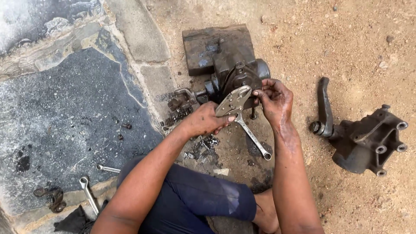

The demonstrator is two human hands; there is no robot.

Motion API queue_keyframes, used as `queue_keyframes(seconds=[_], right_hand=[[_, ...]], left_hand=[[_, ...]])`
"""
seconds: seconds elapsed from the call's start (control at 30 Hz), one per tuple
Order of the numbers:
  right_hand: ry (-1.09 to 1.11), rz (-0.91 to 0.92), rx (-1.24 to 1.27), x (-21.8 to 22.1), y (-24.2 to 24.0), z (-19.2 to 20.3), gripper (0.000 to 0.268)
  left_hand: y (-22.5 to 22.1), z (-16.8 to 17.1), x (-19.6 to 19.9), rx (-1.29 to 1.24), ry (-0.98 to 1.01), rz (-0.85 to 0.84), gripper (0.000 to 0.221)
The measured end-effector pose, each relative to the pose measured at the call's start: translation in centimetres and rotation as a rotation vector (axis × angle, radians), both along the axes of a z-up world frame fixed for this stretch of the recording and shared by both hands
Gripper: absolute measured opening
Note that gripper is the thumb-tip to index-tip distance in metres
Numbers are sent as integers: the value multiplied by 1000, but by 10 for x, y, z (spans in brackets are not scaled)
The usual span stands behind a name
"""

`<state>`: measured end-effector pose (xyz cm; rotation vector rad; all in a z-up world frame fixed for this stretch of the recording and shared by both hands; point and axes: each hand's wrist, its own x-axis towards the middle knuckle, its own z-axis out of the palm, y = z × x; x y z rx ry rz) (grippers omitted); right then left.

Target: Disassemble and inspect a mechanical steering or gear assembly using hand tools.

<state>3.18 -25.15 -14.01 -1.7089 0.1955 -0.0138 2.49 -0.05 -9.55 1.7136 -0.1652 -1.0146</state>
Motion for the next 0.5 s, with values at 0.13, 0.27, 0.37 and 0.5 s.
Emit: queue_keyframes(seconds=[0.13, 0.27, 0.37, 0.5], right_hand=[[98, 15, 13, 16, -9, 15, 25], [-141, 57, -58, 49, -15, 46, 16], [-322, 207, -161, 84, -1, 79, 13], [-403, 1051, -579, 120, 86, 148, 5]], left_hand=[[2, -1, 0, 98, 15, -36, 50], [3, -6, 1, 186, 0, -72, 54], [3, -11, 0, 256, -33, -106, 66], [3, -23, -1, 247, -265, -99, 72]])
